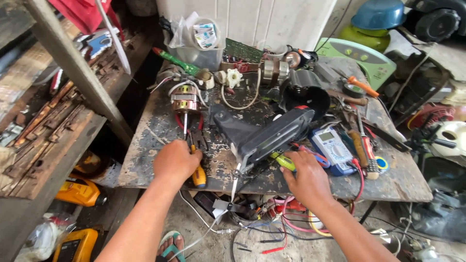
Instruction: The person uses a yellow screwdriver to unscrew and open a black plastic casing on a workbench. They then manipulate the internal wires and components of the device.
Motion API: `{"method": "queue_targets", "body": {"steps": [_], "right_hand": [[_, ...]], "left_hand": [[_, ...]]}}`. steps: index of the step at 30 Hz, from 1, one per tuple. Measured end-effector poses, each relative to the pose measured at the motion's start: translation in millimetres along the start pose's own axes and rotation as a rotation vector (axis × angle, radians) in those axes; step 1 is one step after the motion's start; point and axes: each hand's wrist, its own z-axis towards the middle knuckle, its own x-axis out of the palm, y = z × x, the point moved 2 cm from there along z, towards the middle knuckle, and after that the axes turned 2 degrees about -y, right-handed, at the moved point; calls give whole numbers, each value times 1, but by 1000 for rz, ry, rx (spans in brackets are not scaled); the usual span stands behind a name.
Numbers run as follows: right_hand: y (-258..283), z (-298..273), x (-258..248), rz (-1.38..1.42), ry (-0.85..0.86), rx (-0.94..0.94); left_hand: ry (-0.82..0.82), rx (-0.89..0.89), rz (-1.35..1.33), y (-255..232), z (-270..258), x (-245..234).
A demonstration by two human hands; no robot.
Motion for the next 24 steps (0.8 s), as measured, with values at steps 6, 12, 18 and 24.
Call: {"method": "queue_targets", "body": {"steps": [6,12,18,24], "right_hand": [[0,0,-6,30,7,-2],[4,-2,-27,44,30,17],[-14,-10,-32,29,44,77],[-23,-16,-36,20,58,108]], "left_hand": [[-11,13,-51,0,-3,0],[-46,47,11,-10,-14,-5],[-67,160,0,-28,-26,0],[169,297,-142,-61,-76,-14]]}}
